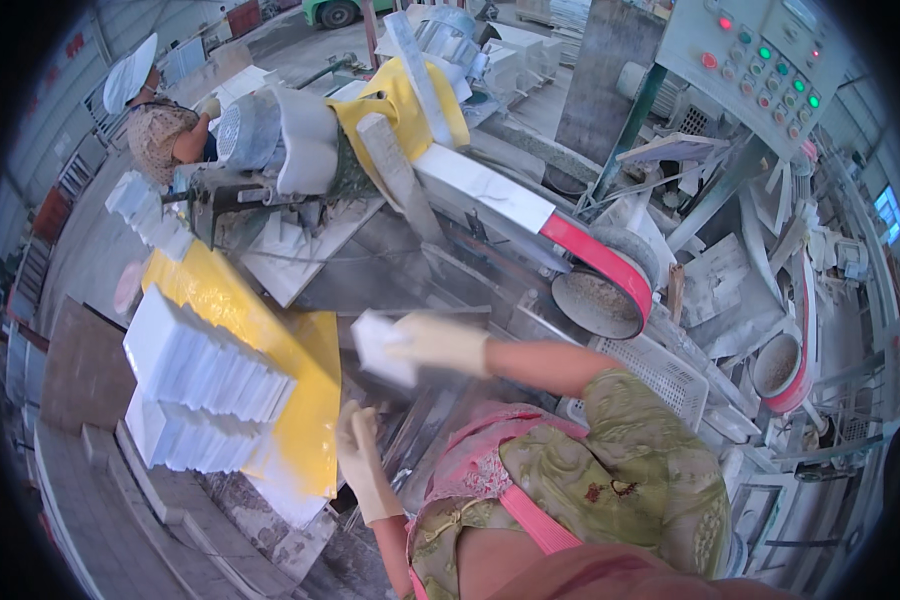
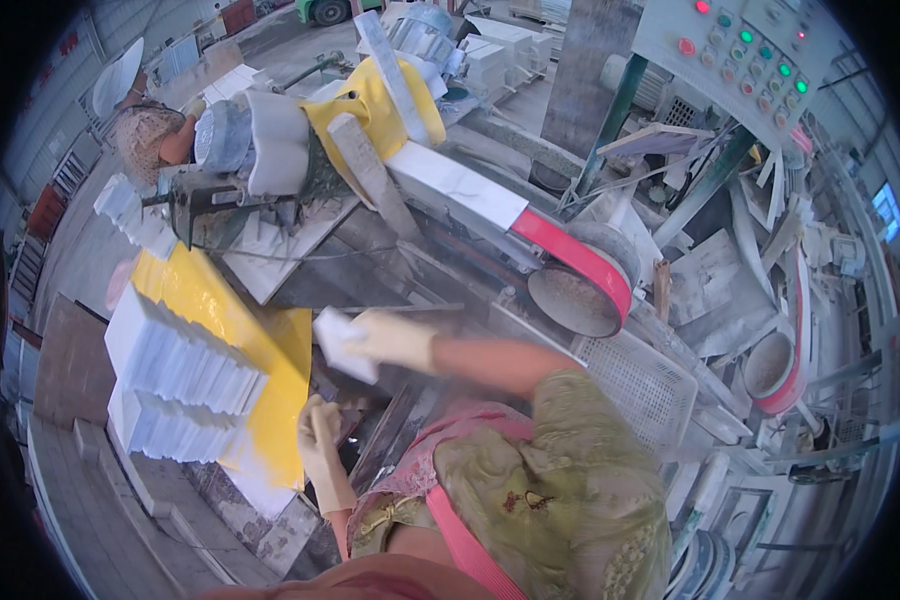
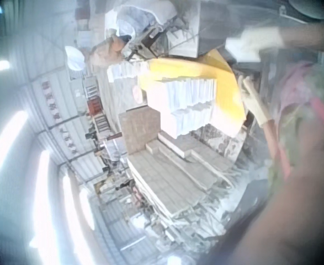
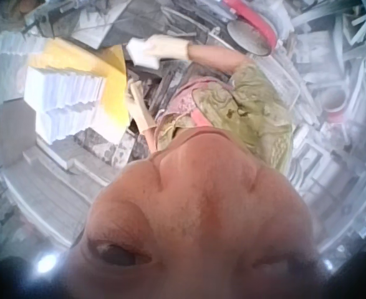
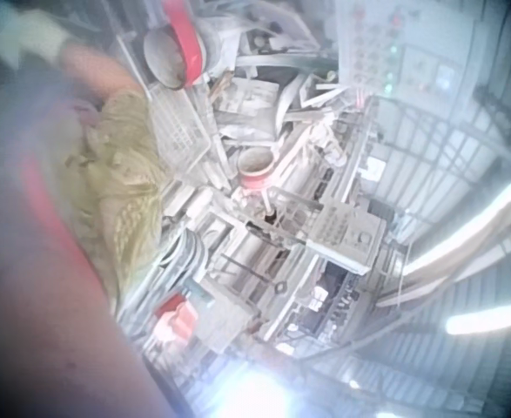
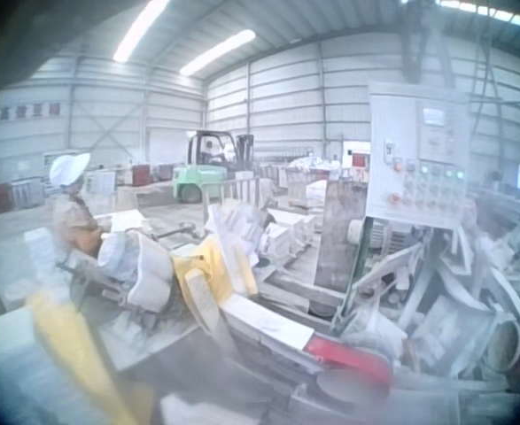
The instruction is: The person repeatedly picks up white foam tiles from a yellow tray, places them on a conveyor belt, and stacks them into a growing pile. The person wears gloves and a pink apron while working in a factory setting.
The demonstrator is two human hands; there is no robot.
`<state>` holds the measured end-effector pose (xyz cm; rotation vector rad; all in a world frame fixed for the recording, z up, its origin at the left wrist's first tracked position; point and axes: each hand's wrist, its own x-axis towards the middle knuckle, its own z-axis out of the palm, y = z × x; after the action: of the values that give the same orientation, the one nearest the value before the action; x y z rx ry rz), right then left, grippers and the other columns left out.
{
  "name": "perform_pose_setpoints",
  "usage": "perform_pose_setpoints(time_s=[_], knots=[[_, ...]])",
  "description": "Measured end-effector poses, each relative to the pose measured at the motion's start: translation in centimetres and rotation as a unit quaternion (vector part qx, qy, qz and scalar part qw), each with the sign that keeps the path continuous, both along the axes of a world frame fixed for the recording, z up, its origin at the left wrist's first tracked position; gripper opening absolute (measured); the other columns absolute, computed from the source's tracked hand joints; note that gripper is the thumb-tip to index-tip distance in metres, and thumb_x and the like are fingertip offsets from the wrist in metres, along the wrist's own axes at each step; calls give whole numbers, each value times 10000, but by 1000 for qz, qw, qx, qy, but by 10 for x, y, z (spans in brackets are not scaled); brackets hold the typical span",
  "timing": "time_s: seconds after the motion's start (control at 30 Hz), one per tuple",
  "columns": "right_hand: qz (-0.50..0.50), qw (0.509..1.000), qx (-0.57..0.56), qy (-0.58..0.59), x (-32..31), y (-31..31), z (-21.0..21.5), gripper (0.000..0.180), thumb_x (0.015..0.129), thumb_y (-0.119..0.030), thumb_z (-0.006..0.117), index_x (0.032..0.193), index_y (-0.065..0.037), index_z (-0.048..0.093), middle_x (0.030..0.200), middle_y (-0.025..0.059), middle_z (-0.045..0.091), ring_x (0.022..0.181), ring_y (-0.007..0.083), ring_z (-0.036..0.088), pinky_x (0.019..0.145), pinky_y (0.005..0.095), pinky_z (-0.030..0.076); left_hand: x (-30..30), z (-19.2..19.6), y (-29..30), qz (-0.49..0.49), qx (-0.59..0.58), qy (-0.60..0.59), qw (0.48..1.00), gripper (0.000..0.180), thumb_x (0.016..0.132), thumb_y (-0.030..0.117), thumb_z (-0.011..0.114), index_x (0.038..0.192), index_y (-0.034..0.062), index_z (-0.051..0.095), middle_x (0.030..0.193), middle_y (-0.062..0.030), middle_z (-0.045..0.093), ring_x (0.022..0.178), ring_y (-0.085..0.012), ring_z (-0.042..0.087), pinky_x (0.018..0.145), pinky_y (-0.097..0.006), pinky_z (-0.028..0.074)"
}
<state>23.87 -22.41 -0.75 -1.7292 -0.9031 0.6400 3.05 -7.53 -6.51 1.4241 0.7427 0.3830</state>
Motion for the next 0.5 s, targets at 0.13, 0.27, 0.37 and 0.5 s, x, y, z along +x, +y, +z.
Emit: perform_pose_setpoints(time_s=[0.13,0.27,0.37,0.5], knots=[[41,989,-111,-91,-91,105,-22,392,952,-423,598,1048,-70,737,922,170,743,811,321,723,745,433,551,-33,-9,63,179,11,51,982,501,1059,353,532,1397,-17,537,1313,-115,627,1118,-178,624,959,-345,522],[97,958,-173,-206,-147,149,-28,501,928,-287,559,1418,-182,549,917,169,734,818,364,725,703,495,571,-51,-13,95,184,251,60,948,513,1076,331,496,1447,-23,493,1402,-114,578,1248,-224,565,1047,-358,461],[96,950,-223,-195,-164,154,-28,398,895,-347,614,1123,-29,686,985,199,742,869,364,738,744,475,590,-54,-9,97,86,134,12,987,527,1078,316,490,1473,-32,462,1425,-157,561,1297,-235,540,1085,-340,413],[172,943,-208,-193,-159,138,-29,713,852,-425,699,1391,-43,434,1061,206,700,972,367,709,744,482,573,-50,-7,92,36,123,2,992,541,1054,322,543,1462,-28,479,1385,-159,587,1240,-212,575,1055,-331,436]])
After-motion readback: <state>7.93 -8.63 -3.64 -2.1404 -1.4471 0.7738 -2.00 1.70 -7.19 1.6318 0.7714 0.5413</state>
